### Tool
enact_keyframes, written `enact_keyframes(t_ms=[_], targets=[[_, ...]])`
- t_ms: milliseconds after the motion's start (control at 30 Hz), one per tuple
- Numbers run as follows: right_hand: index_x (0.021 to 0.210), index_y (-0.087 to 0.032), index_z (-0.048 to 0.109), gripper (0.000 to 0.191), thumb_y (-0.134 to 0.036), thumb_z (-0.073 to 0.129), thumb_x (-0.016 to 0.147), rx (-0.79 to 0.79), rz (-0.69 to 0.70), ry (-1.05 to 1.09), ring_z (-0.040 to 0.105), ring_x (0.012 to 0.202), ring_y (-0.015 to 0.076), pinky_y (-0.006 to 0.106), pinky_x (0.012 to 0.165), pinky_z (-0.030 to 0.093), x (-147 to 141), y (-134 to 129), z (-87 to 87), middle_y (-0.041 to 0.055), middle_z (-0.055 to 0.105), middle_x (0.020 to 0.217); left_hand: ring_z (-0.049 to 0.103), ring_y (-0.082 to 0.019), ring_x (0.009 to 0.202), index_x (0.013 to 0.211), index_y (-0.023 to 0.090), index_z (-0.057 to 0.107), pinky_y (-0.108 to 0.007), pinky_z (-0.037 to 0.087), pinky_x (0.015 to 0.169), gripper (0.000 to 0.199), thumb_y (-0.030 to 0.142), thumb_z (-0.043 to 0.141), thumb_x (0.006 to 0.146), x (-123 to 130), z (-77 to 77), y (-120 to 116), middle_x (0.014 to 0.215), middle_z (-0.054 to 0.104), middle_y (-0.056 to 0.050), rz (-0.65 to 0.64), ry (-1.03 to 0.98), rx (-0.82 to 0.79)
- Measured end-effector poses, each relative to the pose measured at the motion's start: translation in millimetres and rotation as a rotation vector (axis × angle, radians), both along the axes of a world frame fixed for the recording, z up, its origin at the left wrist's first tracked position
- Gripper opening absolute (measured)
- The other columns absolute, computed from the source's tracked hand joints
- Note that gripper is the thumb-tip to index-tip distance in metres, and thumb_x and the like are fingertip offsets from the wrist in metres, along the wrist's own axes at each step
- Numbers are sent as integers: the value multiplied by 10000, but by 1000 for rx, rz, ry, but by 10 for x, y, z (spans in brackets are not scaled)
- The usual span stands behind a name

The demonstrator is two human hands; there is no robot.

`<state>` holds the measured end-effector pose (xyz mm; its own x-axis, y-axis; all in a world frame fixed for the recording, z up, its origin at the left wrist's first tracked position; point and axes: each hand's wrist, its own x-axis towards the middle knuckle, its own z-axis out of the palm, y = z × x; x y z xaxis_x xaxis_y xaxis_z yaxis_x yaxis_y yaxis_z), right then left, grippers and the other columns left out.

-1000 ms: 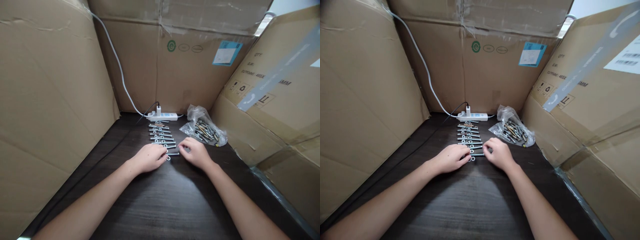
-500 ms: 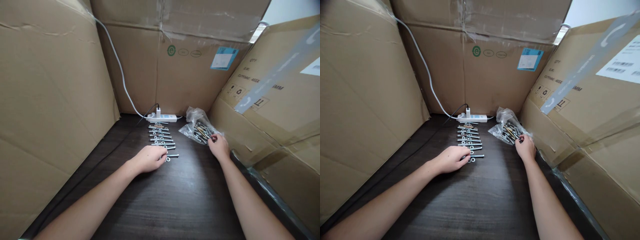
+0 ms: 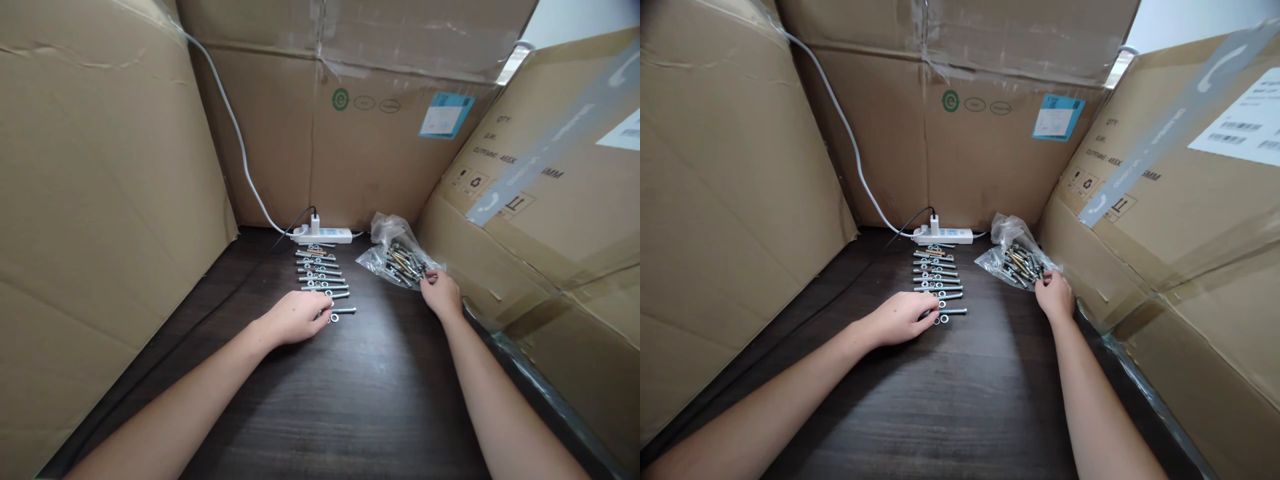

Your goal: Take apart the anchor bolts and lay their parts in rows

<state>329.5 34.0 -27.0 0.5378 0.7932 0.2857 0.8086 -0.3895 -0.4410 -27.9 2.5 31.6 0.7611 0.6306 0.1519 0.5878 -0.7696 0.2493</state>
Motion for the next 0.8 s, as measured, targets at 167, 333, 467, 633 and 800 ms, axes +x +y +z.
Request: enact_keyframes(t_ms=[167,333,467,633,800], targets=[[996,-181,614,305,-309,545,728,-6,1,6,597,771,222,308,689,417,15,3,-5,65,671,838,542,-139,692,736,188,492,-241,344,598,218,272,389,909,-2,-11,0,773,609,9,0,3,2],[963,-181,627,307,-338,544,712,26,3,5,582,729,217,301,649,410,3,8,-6,60,656,805,545,-137,696,730,192,484,-243,350,601,215,273,394,908,-10,-33,8,766,607,19,-3,2,9],[919,-171,655,284,-287,492,717,171,97,-75,566,779,223,311,684,411,-26,15,-3,85,638,850,545,-137,694,734,192,489,-243,353,601,213,275,399,908,-11,-38,11,768,606,19,-6,2,8],[857,-183,667,243,-297,496,727,155,179,-90,552,753,209,309,698,418,-57,18,9,71,631,812,548,-138,697,732,186,500,-244,362,609,223,274,399,910,-5,-21,3,765,607,13,3,-1,-2],[815,-193,661,205,-301,513,723,70,185,-95,554,751,199,297,690,414,-96,8,38,55,618,793,550,-139,700,741,185,504,-243,365,612,218,271,398,912,1,-10,2,777,615,9,2,5,-2]])
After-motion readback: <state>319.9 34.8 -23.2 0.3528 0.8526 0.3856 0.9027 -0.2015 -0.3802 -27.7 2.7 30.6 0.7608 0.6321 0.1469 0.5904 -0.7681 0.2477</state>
